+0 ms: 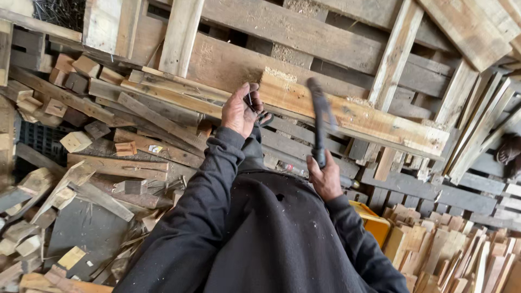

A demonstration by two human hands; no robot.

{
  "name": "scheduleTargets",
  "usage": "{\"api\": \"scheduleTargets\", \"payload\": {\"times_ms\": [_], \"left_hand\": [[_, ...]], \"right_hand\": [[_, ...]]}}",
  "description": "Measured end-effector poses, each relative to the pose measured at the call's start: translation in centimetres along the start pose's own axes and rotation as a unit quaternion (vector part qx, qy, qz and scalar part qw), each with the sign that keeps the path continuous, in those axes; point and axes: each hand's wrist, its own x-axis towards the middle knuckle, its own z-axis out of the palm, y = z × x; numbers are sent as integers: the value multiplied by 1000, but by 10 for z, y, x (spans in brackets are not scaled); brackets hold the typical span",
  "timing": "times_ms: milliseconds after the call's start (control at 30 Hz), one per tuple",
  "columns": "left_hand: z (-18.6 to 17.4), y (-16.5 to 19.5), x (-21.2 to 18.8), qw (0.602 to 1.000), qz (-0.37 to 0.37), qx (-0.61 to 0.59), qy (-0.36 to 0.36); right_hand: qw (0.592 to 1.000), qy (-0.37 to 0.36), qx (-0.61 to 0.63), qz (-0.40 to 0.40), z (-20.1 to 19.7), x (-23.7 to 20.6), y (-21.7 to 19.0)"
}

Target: The person assembles wooden pallets by placing small wooden blocks and planks, then hammering nails to secure them. They repeatedly pick up blocks and planks, position them on the pallet frame, and drive nails with a hammer.

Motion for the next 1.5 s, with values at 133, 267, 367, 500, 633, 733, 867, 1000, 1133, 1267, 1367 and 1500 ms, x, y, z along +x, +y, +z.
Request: {"api": "scheduleTargets", "payload": {"times_ms": [133,267,367,500,633,733,867,1000,1133,1267,1367,1500], "left_hand": [[0,-4,0,996,15,83,7],[12,5,-4,988,22,152,-4],[25,17,-11,978,46,203,-19],[36,22,-9,974,52,220,-7],[33,5,6,935,107,337,-16],[22,-15,15,866,211,453,1],[7,-27,24,757,347,554,-17],[7,-27,29,748,383,541,-43],[4,-20,26,791,200,578,27],[-7,14,22,706,253,660,-51],[-9,46,30,624,158,754,-131],[11,61,58,542,10,825,-160]], "right_hand": [[993,-7,-37,112,6,7,12],[984,-10,95,151,3,-9,18],[987,0,143,79,5,-19,24],[986,-35,142,86,9,-14,26],[979,-28,127,159,6,-15,5],[978,-18,168,124,3,-28,-20],[964,-49,261,-30,9,-30,-41],[985,-69,152,40,16,-15,-52],[985,-61,69,148,3,-19,-79],[968,-3,160,-195,-28,-33,-115],[879,35,230,-416,-41,-26,-120],[929,32,35,-366,-11,-6,-86]]}}
